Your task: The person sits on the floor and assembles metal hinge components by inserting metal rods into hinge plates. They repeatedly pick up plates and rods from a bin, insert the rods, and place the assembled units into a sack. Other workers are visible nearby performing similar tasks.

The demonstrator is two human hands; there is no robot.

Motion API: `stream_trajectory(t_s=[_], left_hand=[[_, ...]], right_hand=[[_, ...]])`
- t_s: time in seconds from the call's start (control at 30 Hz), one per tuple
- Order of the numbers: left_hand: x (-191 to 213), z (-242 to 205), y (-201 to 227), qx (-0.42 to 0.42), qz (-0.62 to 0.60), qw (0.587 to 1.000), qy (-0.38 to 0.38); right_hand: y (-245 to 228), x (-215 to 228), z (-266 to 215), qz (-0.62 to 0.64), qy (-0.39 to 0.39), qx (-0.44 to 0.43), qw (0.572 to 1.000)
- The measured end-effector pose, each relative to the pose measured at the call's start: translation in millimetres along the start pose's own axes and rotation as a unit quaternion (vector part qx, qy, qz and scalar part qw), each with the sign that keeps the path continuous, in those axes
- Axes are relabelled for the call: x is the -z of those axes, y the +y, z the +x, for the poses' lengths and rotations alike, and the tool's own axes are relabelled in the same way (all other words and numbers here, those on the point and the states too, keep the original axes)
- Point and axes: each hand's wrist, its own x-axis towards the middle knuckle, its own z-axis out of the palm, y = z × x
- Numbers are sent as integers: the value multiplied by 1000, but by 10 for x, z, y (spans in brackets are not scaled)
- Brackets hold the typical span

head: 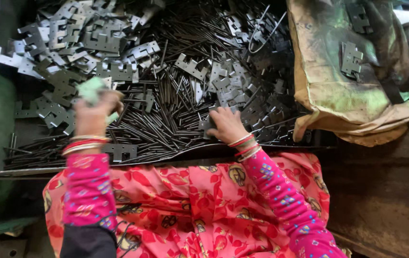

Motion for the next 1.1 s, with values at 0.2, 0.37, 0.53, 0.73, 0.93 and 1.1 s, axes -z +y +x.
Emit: stream_trajectory(t_s=[0.2,0.37,0.53,0.73,0.93,1.1], left_hand=[[-951,232,-464,69,435,895,-66],[-962,401,-762,-42,585,809,-41],[-651,393,-444,11,292,954,-72],[-403,115,99,276,-487,829,-14],[-1028,-216,231,295,-571,758,-114],[-1375,-389,337,263,-721,639,-53]], right_hand=[[58,79,-7,88,29,2,996],[-16,138,-122,260,210,-75,939],[-55,144,-95,176,270,-85,943],[-101,231,-119,446,315,-85,833],[-646,583,78,437,273,-69,854],[-1286,856,181,311,212,10,926]])
